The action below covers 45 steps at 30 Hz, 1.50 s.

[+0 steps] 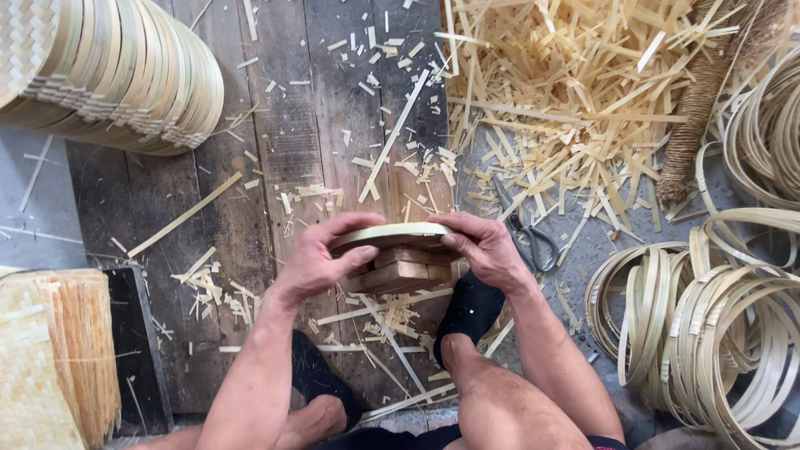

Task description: The person constructs a circular base by weaving bamboo strips through a woven sheet and trimming the edges with shears.

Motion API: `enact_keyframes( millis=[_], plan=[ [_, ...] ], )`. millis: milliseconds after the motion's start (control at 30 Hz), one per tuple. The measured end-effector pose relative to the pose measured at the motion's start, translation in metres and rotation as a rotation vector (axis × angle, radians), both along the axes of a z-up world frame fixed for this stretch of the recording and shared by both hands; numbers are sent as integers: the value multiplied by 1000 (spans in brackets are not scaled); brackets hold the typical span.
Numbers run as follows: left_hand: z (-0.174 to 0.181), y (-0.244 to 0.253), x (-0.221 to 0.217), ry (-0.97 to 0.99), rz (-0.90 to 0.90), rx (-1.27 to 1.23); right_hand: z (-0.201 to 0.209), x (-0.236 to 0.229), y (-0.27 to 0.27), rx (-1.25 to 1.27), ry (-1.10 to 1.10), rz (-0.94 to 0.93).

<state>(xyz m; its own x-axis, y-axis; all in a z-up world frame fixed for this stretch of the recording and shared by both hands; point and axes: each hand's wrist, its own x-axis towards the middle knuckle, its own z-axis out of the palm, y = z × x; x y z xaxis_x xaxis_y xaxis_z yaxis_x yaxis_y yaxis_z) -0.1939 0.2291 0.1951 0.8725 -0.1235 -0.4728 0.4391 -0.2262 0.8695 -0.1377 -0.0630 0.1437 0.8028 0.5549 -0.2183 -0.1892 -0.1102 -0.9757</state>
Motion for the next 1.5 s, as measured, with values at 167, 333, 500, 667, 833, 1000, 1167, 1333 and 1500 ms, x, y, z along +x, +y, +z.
enact_keyframes(
  millis=[167,333,500,667,833,1000,1167,1333,1500],
  plan=[
    [28,-24,-2,-231,-107,127,10,-16,2,93,-19,105],
    [28,-28,-4,-261,-143,89,2,-23,2,91,64,80],
    [33,-28,8,-106,-159,52,0,-22,2,77,89,68],
    [39,-32,33,-211,-340,172,12,-14,5,102,131,55],
    [27,-36,64,1,-424,179,1,-9,-6,58,170,5],
    [-12,-40,112,-11,-570,98,-37,-15,-10,1,84,-175],
    [-72,-55,168,-5,-646,322,-86,2,-23,25,171,-348],
    [-130,-63,185,130,-572,654,-140,-13,-84,-1105,-91,-323],
    [-169,-53,151,-185,-253,546,-191,-47,-126,-1117,45,-267]
  ],
)
